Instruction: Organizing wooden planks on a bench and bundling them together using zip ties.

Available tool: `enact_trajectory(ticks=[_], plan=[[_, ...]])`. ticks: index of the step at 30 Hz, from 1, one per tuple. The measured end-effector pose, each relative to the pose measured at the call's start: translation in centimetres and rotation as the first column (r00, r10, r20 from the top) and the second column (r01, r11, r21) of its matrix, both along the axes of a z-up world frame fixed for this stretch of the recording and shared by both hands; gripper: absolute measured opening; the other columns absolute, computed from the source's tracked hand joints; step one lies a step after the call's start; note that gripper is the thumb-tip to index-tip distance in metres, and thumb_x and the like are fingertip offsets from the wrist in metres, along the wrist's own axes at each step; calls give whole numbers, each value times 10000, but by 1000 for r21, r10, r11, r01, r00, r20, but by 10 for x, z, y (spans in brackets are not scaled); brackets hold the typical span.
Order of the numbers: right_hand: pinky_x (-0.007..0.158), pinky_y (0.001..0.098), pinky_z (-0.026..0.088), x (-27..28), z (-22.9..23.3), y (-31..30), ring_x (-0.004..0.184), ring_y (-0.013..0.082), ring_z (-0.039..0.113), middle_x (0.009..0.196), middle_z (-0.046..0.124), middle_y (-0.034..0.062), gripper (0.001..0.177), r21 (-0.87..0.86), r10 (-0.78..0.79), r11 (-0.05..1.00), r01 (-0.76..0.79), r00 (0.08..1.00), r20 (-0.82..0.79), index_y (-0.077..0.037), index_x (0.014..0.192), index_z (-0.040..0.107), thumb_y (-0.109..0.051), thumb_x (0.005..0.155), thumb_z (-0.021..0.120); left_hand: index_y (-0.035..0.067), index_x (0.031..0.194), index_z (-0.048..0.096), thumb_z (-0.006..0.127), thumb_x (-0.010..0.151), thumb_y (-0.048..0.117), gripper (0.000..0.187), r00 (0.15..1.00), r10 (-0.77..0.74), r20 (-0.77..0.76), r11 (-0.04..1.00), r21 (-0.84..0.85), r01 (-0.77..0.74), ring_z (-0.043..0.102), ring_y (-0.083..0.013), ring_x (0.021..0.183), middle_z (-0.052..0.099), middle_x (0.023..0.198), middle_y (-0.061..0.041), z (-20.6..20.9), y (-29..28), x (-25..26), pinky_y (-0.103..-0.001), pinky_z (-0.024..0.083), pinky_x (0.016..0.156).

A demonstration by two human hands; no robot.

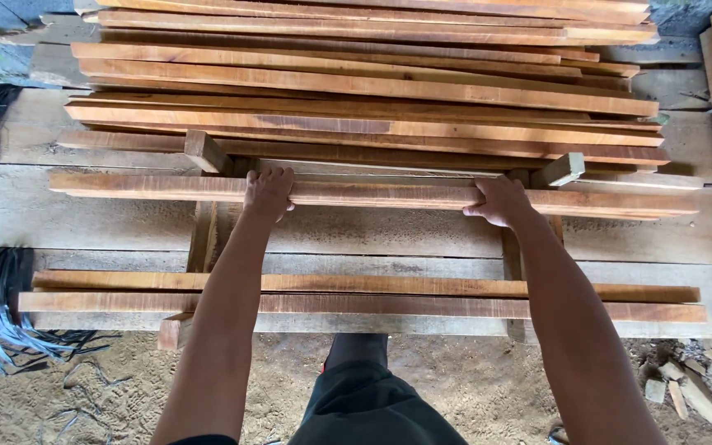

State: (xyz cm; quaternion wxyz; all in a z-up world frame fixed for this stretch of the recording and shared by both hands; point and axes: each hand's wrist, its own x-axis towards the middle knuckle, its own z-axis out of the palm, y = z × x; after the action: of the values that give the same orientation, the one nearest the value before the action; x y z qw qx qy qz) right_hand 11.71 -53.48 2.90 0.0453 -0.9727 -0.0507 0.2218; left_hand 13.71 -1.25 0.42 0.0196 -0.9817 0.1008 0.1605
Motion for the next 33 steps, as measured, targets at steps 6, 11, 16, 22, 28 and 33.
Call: enact_trajectory(ticks=[6, 11, 16, 22, 28, 33], plan=[[1092, 476, 397, -25, 23, 12, 1340, 235, 556, 1402, 678, 12, 631, -80, 16, 997, -17, 1000, -15, -241, 1390, 625, -583, 868, 719, 182, 1143, 551, 853, 836, 298, 446, 1000, 11, -18, 1000, -4, -11, 596, -268, 1209, 657, 1223, -39, 17, -4, -32, -494, 415, 1016], [1167, 540, 301, -39, -11, -2, 1395, 231, 508, 1458, 641, 7, 729, -94, 16, 995, -20, 999, -38, -246, 1456, 575, -638, 857, 709, 186, 1147, 557, 826, 850, 310, 419, 1000, 17, 3, 1000, -19, -17, 594, -263, 1188, 648, 1221, -43, 0, 3, -54, -488, 421, 1002], [1180, 571, 323, -66, 11, 4, 1392, 246, 510, 1433, 657, 18, 868, -24, -7, 1000, 5, 996, -85, -272, 1430, 582, -764, 736, 754, 185, 1178, 561, 615, 968, 401, 305, 999, 47, -17, 998, -30, -47, 587, -258, 1168, 630, 1231, -47, 59, -12, -89, -461, 416, 961], [1197, 580, 322, -94, 50, 22, 1426, 324, 492, 1470, 634, 106, 953, 63, -58, 995, 73, 977, -205, -179, 1410, 616, -895, 781, 583, 64, 1415, 504, 324, 1018, 680, 755, 964, 65, -257, 988, -122, -99, 496, -308, 1411, 574, 1482, -162, 153, -30, -129, -490, 334, 1152], [1224, 609, 226, -124, 75, 38, 1429, 355, 470, 1470, 609, 161, 949, 94, -112, 986, 135, 970, -218, -119, 1393, 610, -882, 964, 241, 94, 1430, 480, 117, 1045, 702, 806, 974, 45, -224, 993, -96, -68, 509, -296, 1396, 606, 1413, -144, 110, -18, -140, -514, 335, 1122], [1206, 586, 238, -144, 53, 30, 1405, 306, 504, 1439, 646, 106, 870, 26, -96, 994, 104, 970, -224, -190, 1380, 613, -831, 997, 167, 127, 1180, 580, -40, 1083, 551, 758, 981, 13, -196, 989, -143, -42, 579, -300, 1266, 638, 1234, -139, 117, -18, -166, -489, 363, 1065]])
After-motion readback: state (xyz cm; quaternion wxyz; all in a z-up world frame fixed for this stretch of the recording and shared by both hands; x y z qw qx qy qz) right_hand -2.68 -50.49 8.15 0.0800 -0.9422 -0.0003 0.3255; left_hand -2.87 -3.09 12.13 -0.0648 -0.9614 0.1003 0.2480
